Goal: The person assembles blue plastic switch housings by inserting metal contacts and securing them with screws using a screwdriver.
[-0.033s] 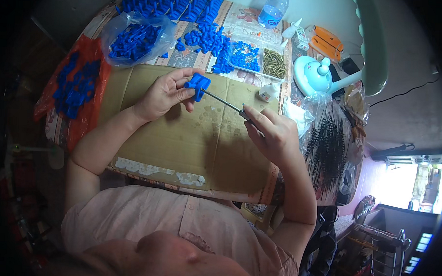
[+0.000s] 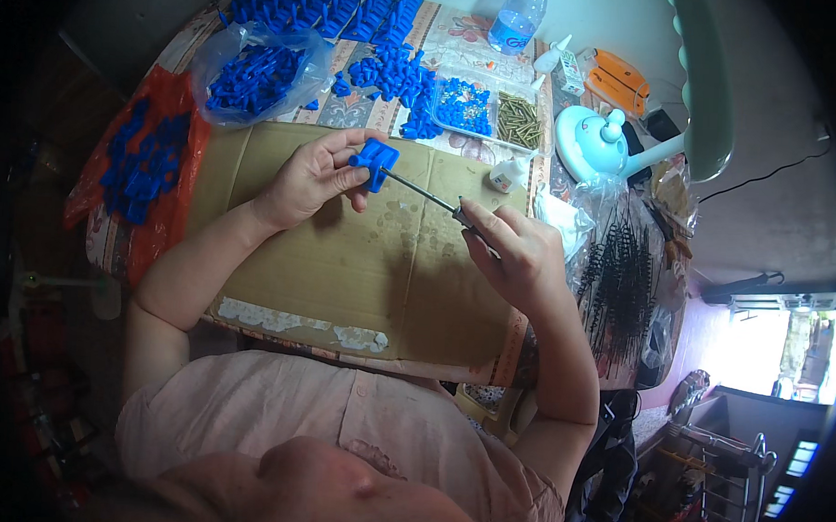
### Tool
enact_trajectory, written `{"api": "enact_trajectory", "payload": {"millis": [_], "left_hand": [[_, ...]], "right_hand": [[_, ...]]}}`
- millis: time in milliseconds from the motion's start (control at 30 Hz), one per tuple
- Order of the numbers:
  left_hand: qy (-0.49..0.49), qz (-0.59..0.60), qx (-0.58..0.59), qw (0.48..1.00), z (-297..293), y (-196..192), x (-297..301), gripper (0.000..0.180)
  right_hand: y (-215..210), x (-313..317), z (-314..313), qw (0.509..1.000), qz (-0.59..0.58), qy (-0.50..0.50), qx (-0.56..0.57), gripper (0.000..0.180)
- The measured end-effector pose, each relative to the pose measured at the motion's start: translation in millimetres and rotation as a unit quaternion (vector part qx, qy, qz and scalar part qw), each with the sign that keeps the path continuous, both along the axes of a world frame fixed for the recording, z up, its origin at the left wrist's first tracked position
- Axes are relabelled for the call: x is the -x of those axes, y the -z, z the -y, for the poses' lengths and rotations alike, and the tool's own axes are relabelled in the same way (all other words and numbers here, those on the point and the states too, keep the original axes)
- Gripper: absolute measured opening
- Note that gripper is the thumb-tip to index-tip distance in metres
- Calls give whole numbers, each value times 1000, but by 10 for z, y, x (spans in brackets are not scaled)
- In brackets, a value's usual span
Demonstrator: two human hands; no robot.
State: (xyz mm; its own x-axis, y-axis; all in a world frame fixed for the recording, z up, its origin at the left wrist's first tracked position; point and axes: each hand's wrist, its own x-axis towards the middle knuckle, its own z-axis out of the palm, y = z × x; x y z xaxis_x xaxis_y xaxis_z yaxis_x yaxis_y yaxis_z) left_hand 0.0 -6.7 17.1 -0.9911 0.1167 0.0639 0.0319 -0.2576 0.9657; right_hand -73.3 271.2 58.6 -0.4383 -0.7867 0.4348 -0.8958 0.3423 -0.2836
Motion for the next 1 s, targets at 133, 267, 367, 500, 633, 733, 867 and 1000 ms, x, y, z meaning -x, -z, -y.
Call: {"api": "enact_trajectory", "payload": {"millis": [133,267,367,500,633,733,867,1000], "left_hand": [[5,-4,4,1000,20,10,27,46],[14,3,8,1000,31,13,36,46],[23,9,2,1000,35,16,41,45],[24,9,0,1000,50,30,42,46],[22,2,-2,1000,45,21,40,46],[8,-4,-6,1000,24,10,32,43],[-5,-17,-5,1000,-1,-8,25,38],[-14,-24,-1,1000,-5,4,12,37]], "right_hand": [[-3,34,13,997,-71,-13,-1,39],[11,44,4,996,-88,-12,-10,41],[21,58,12,997,-74,-14,-5,41],[11,48,17,998,-59,-9,-5,38],[53,21,19,991,127,-7,46,31],[80,18,-2,968,247,8,49,27],[70,30,-46,910,408,27,65,26],[63,36,-53,830,550,59,68,29]]}}
